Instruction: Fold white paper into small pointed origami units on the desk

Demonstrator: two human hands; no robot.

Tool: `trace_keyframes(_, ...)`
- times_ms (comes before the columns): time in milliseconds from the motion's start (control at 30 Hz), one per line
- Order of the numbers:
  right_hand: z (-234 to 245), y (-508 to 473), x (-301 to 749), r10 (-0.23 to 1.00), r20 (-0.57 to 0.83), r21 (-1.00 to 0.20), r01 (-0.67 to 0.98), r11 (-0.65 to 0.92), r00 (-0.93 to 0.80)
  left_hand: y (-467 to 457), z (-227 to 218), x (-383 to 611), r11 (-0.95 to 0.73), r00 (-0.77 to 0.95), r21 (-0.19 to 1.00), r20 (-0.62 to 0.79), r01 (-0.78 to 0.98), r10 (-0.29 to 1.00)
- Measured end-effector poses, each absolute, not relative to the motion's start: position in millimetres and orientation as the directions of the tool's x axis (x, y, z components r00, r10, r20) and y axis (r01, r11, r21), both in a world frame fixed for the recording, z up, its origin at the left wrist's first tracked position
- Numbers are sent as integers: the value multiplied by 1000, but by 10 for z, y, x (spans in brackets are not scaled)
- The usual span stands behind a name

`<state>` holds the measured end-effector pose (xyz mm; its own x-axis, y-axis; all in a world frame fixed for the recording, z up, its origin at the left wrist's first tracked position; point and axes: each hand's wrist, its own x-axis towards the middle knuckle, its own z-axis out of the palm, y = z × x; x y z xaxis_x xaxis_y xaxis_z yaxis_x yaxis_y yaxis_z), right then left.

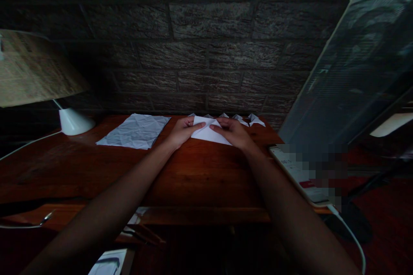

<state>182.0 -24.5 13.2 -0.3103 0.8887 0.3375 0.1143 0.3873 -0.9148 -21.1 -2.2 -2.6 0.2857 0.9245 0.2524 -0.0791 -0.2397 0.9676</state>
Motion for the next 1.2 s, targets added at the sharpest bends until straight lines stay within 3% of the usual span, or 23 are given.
trace_keyframes(700, 67, -212, 1843, 882, 356, -869, 236, 434, -310, -47, -5, -203, -171, 399, 985, 162, -13, 903)
trace_keyframes(967, 66, -187, 1846, 897, 329, -871, 271, 409, -296, -47, -29, -203, -142, 340, 990, 132, 4, 931)
trace_keyframes(1200, 80, -194, 1847, 877, 333, -865, 258, 431, -347, -62, -18, -197, -128, 435, 992, 106, 22, 894)
